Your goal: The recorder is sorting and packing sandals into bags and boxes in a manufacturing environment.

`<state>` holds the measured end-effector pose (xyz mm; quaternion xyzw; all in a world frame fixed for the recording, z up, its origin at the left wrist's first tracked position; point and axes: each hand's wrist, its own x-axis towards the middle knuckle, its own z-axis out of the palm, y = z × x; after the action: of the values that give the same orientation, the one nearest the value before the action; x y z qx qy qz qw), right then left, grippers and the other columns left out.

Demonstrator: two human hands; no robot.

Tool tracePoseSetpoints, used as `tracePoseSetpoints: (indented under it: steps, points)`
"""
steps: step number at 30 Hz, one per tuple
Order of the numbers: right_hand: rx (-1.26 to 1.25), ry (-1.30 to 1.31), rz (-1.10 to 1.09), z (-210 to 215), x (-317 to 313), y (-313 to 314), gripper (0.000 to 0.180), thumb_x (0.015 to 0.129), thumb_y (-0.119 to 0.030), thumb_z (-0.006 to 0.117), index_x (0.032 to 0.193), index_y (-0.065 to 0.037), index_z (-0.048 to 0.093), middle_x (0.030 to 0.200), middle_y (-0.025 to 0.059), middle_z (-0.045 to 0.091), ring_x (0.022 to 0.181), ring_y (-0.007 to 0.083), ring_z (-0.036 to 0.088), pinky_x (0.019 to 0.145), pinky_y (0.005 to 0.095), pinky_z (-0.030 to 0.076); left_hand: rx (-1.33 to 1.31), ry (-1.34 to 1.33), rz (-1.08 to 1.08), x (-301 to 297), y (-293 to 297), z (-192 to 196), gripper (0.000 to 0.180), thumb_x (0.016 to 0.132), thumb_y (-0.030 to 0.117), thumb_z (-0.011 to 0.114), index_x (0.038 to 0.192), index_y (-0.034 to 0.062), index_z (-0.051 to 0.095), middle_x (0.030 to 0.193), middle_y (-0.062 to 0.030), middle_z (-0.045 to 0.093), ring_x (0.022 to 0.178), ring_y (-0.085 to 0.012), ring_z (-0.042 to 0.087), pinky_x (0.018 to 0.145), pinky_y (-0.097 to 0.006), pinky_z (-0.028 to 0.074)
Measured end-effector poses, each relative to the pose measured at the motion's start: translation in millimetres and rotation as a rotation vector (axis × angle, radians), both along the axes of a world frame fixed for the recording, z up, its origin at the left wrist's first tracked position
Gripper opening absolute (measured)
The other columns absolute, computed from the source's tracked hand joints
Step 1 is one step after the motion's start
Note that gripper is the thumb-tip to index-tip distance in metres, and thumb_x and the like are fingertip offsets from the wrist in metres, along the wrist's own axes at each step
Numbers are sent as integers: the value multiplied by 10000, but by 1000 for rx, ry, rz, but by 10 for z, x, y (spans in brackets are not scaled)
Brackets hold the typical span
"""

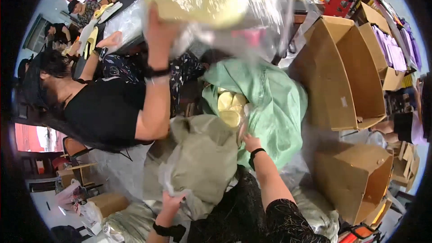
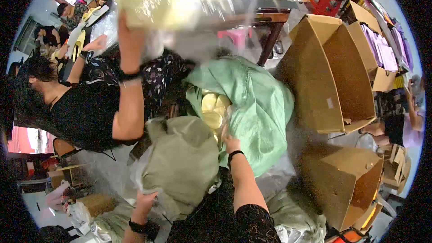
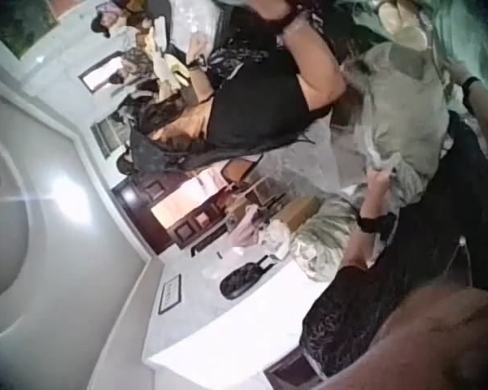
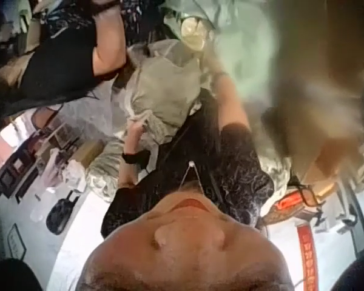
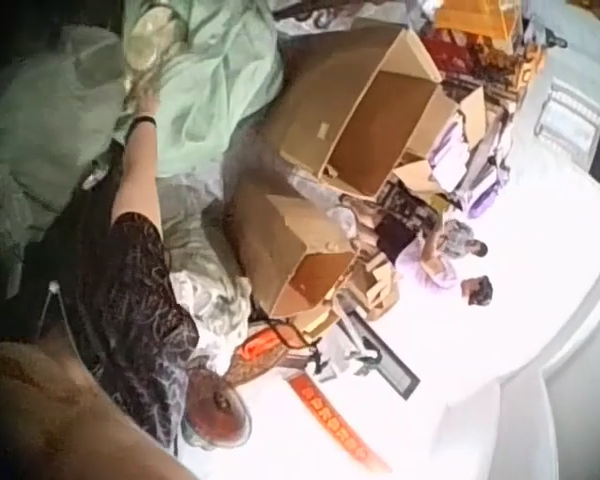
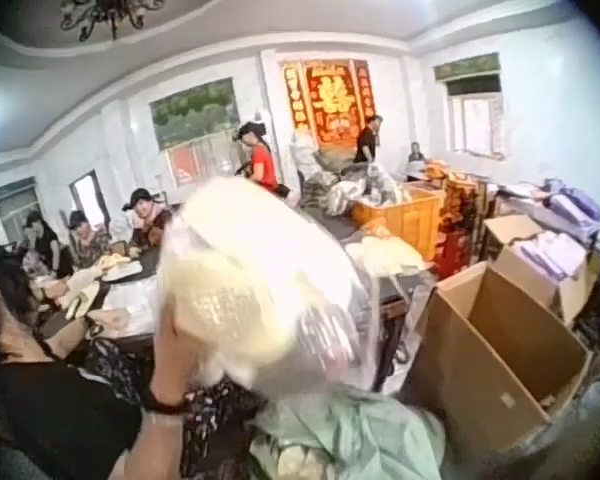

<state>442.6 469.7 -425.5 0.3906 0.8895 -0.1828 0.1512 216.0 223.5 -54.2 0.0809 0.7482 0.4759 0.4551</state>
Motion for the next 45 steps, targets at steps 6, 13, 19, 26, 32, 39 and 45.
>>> tracePoseSetpoints:
  steps: [6, 13, 19, 26, 32, 39, 45]
  points:
    - [-120, -605, -287, 287, 947, 52, 273, 891, -202, 487, 1078, -67, 634, 1128, 86, 597, 1012, 260, 577, 728, 441, 475, 53, 41, -290, 182, 790, -395, 261, 799, 71, 678, 1014, -61, 613, 954, -101, 675, 826, -145, 617, 745, -302, 489]
    - [44, -135, 124, 1684, 1192, -995, 162, 768, -166, 533, 874, -88, 625, 972, 89, 545, 958, 266, 513, 734, 380, 440, 109, 20, -595, 621, 1779, -695, 286, 876, 136, 596, 1088, -55, 601, 1048, -72, 668, 951, -135, 579, 859, -302, 445]
    - [-220, -96, -164, 1553, 1451, -1616, 403, 748, -203, 626, 1113, -46, 558, 1053, 139, 571, 915, 318, 592, 764, 410, 496, -2, 95, -680, 991, 2149, -1835, 295, 872, 239, 605, 1009, -21, 632, 884, -73, 685, 802, -164, 602, 743, -347, 472]
    - [-30, 612, -780, 1742, 1048, -695, 318, 761, -111, 666, 1062, -63, 580, 1088, 151, 554, 777, 291, 602, 646, 354, 495, -153, 252, -786, 864, 1984, -1881, 339, 859, 306, 614, 1053, 29, 629, 849, -129, 674, 787, -220, 627, 738, -364, 471]
    - [-451, 998, -915, 2306, 3, -36, 674, 745, -288, 754, 1270, -1, 444, 1273, 162, 487, 1088, 279, 519, 866, 387, 464, -16, 157, -672, 575, 1726, -2115, 363, 827, 357, 635, 948, 15, 646, 719, -122, 632, 643, -223, 604, 597, -359, 463]
    - [-247, 379, -533, 2483, -423, -1152, 1262, 586, -416, 822, 1363, 175, 22, 1406, 372, 195, 1299, 480, 271, 1084, 453, 264, -293, -172, -739, 260, 1916, -1531, 396, 790, 353, 651, 718, -35, 631, 614, -56, 546, 561, -160, 502, 518, -338, 394]
    - [-366, 526, -752, 1717, -531, -1359, 801, 698, -197, 703, 1322, 72, 278, 1180, 329, 479, 1092, 469, 473, 923, 469, 398, -73, 246, -1186, 137, 1963, -1158, 478, 764, 427, 650, 1055, 48, 641, 899, -172, 668, 823, -283, 628, 781, -403, 476]
